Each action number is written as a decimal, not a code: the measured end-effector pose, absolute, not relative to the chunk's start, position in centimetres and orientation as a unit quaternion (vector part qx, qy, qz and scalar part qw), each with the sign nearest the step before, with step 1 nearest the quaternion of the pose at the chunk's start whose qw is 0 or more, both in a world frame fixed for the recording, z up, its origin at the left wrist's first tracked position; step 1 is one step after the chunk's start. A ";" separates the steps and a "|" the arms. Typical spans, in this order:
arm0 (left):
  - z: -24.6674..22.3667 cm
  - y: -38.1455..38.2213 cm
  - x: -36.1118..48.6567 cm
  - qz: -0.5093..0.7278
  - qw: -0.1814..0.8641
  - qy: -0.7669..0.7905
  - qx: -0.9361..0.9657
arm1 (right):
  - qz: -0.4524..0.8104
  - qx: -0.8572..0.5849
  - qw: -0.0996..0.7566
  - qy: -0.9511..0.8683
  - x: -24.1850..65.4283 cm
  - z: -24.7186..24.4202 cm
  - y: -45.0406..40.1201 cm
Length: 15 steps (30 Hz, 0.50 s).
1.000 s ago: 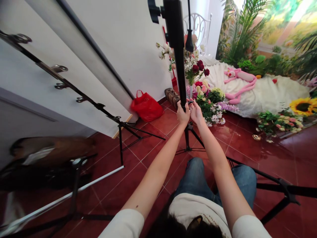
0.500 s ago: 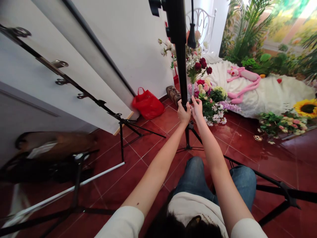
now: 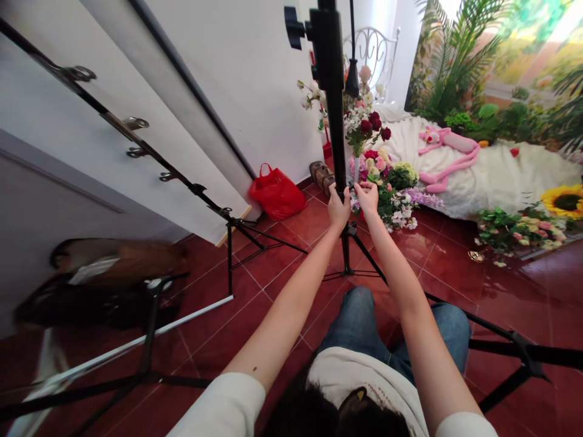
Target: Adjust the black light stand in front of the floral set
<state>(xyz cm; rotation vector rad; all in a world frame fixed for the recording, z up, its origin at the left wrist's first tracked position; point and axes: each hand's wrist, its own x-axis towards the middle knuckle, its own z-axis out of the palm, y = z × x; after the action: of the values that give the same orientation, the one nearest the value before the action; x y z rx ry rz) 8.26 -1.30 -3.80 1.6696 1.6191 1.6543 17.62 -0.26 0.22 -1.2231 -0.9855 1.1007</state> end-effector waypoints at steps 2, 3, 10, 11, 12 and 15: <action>-3.6 -1.5 8.2 0.571 0.150 0.559 0.582 | 0.465 -0.519 0.597 -0.399 18.5 -0.3 -3.2; -3.6 -1.6 8.1 0.571 0.152 0.558 0.583 | 0.475 -0.513 0.596 -0.396 19.1 -0.8 -5.0; -3.3 -1.7 8.2 0.566 0.157 0.563 0.581 | 0.478 -0.552 0.584 -0.355 27.3 -7.1 -19.8; -3.1 -1.7 8.4 0.571 0.155 0.567 0.574 | 0.468 -0.575 0.582 -0.334 28.7 -8.1 -21.7; -2.9 -1.8 8.8 0.580 0.150 0.571 0.561 | 0.458 -0.590 0.587 -0.312 30.1 -9.0 -23.6; -2.5 -3.1 10.9 0.635 0.116 0.590 0.485 | 0.427 -0.607 0.627 -0.237 33.7 -11.2 -28.8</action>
<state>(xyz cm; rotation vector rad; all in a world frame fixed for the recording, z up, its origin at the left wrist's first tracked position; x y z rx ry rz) 10.86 -3.05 -2.51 1.4208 1.7278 1.8613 33.72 -28.81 -11.16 -1.3929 -0.5438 0.9787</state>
